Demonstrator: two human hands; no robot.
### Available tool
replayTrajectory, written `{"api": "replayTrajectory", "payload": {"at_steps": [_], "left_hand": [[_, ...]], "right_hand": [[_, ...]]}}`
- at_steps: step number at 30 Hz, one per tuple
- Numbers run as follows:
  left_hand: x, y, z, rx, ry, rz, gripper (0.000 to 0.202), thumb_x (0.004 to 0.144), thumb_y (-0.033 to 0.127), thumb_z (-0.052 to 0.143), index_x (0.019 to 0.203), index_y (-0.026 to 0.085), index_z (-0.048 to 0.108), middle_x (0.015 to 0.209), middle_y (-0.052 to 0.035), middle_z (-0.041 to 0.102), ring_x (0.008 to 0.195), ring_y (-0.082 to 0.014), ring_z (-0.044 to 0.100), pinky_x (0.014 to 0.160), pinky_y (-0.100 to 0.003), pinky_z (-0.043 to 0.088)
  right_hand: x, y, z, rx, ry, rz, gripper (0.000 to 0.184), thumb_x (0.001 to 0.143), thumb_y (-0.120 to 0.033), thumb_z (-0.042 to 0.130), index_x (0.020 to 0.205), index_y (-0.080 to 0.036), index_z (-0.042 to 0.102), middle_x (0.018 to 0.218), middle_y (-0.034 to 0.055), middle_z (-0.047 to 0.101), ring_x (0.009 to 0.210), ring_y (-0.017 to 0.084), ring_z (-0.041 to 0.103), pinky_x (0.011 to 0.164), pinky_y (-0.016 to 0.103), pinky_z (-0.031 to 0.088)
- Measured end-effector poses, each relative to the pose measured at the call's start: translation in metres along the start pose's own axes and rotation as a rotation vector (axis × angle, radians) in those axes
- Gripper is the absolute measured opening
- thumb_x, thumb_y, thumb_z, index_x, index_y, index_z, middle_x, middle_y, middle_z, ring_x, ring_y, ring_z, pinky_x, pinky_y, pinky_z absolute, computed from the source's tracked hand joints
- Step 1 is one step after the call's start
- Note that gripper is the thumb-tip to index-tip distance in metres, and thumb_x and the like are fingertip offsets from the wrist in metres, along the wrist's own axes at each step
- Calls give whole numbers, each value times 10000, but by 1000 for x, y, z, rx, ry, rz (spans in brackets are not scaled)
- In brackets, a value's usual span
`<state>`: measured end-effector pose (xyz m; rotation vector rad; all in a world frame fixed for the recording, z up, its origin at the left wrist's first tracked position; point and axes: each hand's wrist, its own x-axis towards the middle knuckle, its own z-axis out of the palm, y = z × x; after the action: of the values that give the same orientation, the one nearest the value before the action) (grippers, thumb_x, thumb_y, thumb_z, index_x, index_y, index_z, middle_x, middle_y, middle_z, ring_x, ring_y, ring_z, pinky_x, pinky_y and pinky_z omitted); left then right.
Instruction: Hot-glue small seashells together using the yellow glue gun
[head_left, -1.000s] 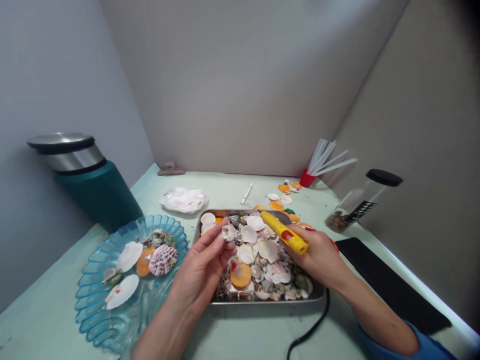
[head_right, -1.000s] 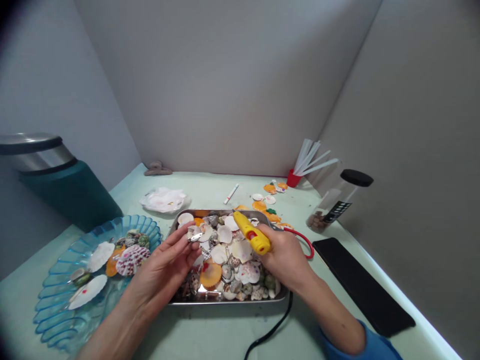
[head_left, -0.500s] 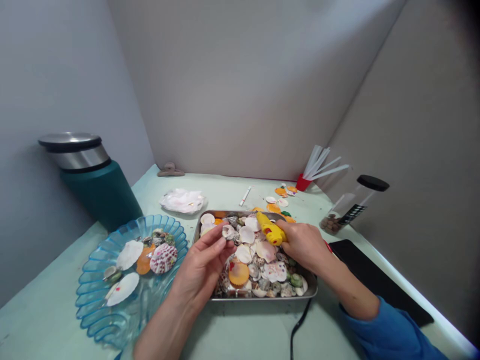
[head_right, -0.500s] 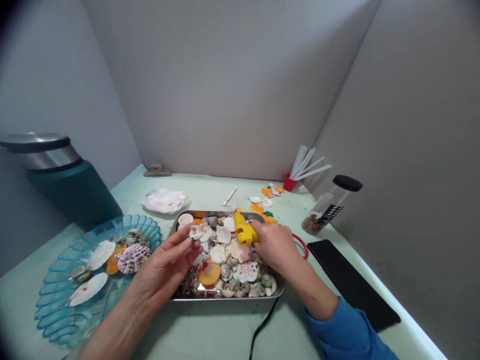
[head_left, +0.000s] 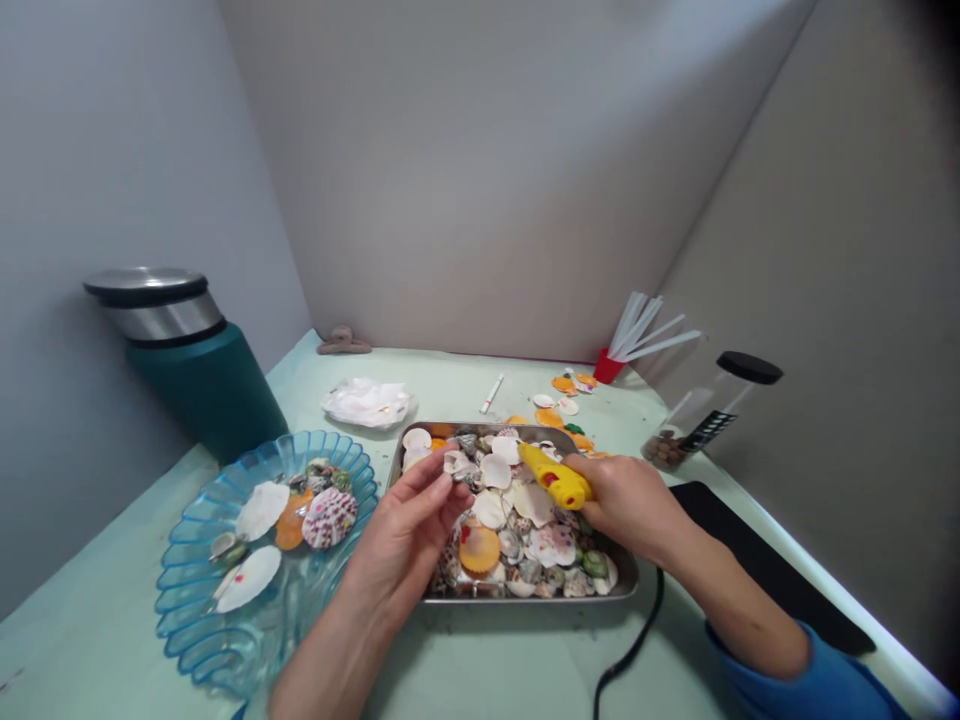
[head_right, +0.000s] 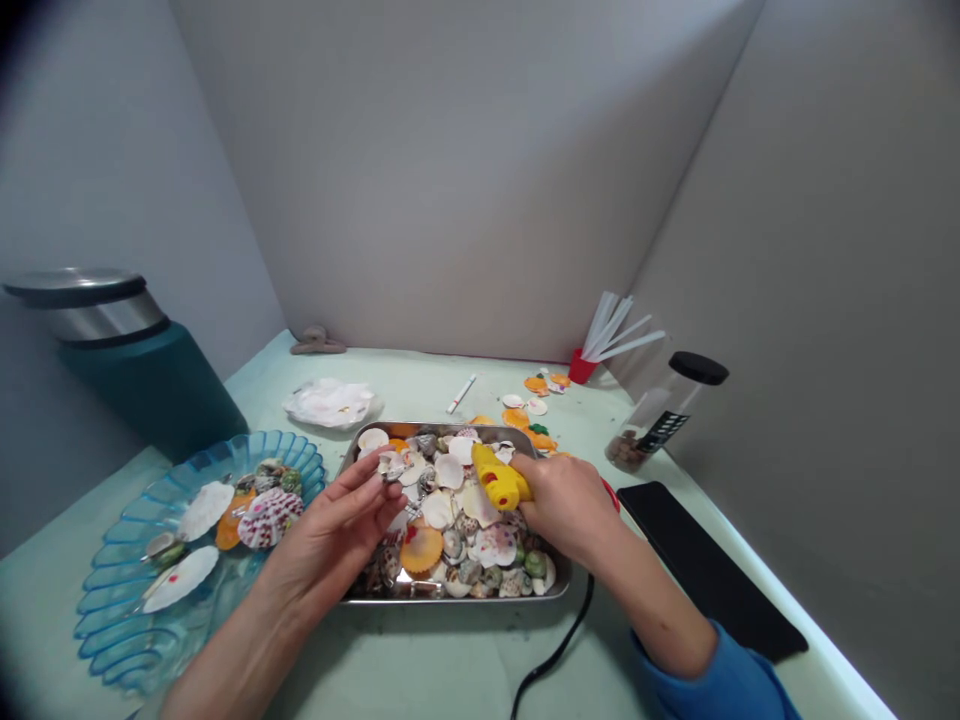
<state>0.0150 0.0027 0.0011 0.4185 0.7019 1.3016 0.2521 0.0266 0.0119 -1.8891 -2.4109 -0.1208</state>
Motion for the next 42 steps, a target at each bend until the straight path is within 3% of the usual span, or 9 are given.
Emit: {"api": "replayTrajectory", "payload": {"at_steps": [2, 4, 7, 11, 20, 28, 31, 34, 42], "left_hand": [[0, 0, 0, -7, -9, 2, 258, 672, 50, 709, 903, 165, 690, 855, -23, 681, 693, -105, 641, 717, -221, 535], [1, 0, -1, -15, -29, 9, 274, 680, 56, 706, 930, 168, 692, 891, -22, 684, 709, -101, 641, 741, -216, 530], [2, 0, -1, -22, -59, 22, 308, 679, 62, 709, 967, 171, 692, 910, -18, 687, 740, -98, 639, 785, -209, 516], [1, -1, -1, -22, -79, 44, 285, 677, 71, 713, 945, 166, 696, 934, -16, 685, 774, -112, 641, 827, -233, 509], [2, 0, 0, 0, -19, 29, 274, 682, 63, 708, 932, 170, 679, 899, -17, 678, 769, -130, 659, 799, -242, 531], [1, -1, 0, 32, -17, 8, 267, 689, 95, 720, 941, 172, 680, 831, -7, 663, 706, -110, 641, 731, -241, 541], [1, -1, -1, 55, -38, 7, 283, 714, 115, 706, 989, 179, 681, 897, -14, 670, 720, -107, 636, 732, -244, 536], [1, -2, -1, 58, -52, -5, 325, 719, 128, 707, 1036, 196, 680, 987, -28, 682, 760, -111, 644, 761, -236, 527], [0, -1, 0, 56, -71, -22, 272, 716, 121, 709, 984, 168, 716, 913, -42, 724, 741, -108, 653, 783, -219, 519]], "right_hand": [[-5, 1, 1, 71, 40, -10, 302, 663, -94, 510, 907, -212, 645, 774, 46, 701, 728, 209, 640, 577, 242, 365], [-10, 0, 4, 266, 159, -65, 241, 735, -132, 493, 924, -192, 630, 786, 45, 689, 701, 189, 624, 599, 245, 405], [-16, -5, 9, 621, 340, -246, 126, 811, -206, 497, 858, -170, 608, 753, 37, 656, 628, 162, 587, 592, 254, 432], [-21, -12, 10, 781, 328, -461, 71, 812, -211, 546, 841, -169, 595, 693, 9, 611, 554, 131, 541, 526, 233, 408], [-23, -27, -1, 851, 294, -562, 348, 880, -489, 471, 858, -172, 611, 698, 46, 662, 561, 156, 589, 522, 247, 444], [-23, -29, 0, 821, 267, -541, 225, 863, -344, 510, 806, -158, 623, 677, 43, 662, 548, 147, 583, 508, 233, 436], [-23, -30, 0, 820, 267, -536, 212, 865, -319, 510, 810, -151, 627, 709, 54, 676, 571, 152, 601, 515, 233, 442], [-23, -30, 0, 829, 250, -540, 235, 868, -334, 502, 790, -150, 625, 704, 58, 673, 575, 156, 603, 516, 236, 438], [-23, -29, 0, 828, 223, -557, 314, 889, -408, 477, 762, -152, 608, 625, 25, 600, 527, 132, 525, 506, 230, 401]]}}
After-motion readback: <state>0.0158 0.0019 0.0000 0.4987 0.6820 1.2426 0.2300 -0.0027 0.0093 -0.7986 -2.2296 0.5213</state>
